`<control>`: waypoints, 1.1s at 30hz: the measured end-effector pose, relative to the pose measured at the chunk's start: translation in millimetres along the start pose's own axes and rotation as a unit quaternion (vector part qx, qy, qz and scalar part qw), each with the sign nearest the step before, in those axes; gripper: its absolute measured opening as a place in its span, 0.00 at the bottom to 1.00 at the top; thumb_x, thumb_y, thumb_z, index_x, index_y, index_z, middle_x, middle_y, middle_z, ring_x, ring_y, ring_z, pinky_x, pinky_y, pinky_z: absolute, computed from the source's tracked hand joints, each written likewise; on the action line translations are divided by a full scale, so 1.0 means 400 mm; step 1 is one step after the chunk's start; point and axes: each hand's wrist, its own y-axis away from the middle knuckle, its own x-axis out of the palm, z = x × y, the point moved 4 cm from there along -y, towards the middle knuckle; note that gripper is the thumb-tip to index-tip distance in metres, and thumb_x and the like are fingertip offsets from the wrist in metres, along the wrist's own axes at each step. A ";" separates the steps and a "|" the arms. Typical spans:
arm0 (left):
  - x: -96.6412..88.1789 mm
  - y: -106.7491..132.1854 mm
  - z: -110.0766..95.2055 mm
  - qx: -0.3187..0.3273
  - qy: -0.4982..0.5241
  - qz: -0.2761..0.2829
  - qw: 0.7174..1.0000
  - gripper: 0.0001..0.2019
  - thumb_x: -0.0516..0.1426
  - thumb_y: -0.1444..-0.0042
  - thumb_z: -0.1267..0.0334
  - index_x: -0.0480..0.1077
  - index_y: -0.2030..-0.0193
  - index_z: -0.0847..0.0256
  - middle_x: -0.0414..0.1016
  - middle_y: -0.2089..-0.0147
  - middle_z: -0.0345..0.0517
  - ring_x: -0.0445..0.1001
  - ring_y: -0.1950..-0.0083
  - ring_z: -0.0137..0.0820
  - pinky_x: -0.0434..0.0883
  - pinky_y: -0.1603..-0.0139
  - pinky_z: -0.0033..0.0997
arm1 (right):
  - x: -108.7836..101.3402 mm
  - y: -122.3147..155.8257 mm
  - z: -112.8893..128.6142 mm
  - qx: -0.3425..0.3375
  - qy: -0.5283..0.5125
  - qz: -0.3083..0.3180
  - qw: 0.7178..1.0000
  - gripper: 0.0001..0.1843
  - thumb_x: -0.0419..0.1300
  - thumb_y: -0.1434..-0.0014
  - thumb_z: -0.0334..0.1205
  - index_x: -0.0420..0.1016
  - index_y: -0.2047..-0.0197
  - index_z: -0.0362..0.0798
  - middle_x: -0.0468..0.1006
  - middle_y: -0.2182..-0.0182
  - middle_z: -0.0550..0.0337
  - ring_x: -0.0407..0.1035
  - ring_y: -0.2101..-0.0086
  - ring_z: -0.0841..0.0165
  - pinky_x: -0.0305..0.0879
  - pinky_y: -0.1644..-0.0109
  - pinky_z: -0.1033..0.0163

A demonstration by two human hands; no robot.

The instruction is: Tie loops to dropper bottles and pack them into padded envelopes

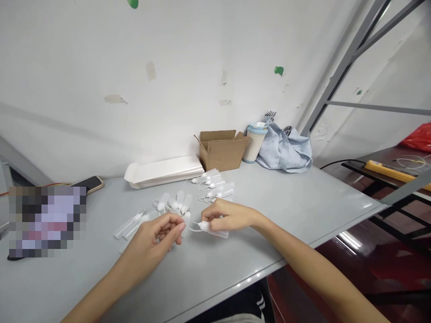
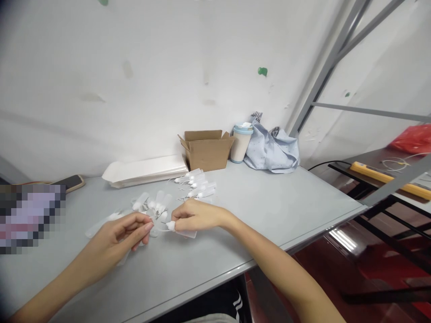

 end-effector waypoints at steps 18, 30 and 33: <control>0.006 0.006 -0.023 0.024 0.030 0.027 0.999 0.21 0.46 0.39 0.47 0.68 0.73 0.58 0.69 0.75 0.38 0.63 0.75 0.26 0.61 0.73 0.25 | 0.012 -0.001 0.013 0.000 -0.055 -0.017 0.998 0.08 0.55 0.42 0.36 0.67 0.73 0.44 0.64 0.82 0.70 0.56 0.80 0.78 0.52 0.77 0.71; 0.004 0.013 -0.022 0.006 0.014 0.040 0.999 0.21 0.45 0.39 0.47 0.70 0.71 0.58 0.65 0.78 0.38 0.61 0.75 0.28 0.59 0.74 0.26 | 0.016 -0.002 0.010 -0.028 -0.075 -0.007 0.997 0.07 0.54 0.43 0.34 0.66 0.73 0.44 0.65 0.82 0.69 0.57 0.80 0.77 0.53 0.76 0.70; 0.003 0.012 -0.020 0.010 0.011 0.042 0.999 0.21 0.45 0.39 0.47 0.70 0.71 0.58 0.66 0.78 0.39 0.62 0.75 0.29 0.59 0.74 0.27 | 0.016 -0.002 0.010 -0.025 -0.073 -0.008 0.997 0.07 0.54 0.44 0.33 0.66 0.74 0.44 0.65 0.82 0.69 0.57 0.80 0.77 0.53 0.76 0.70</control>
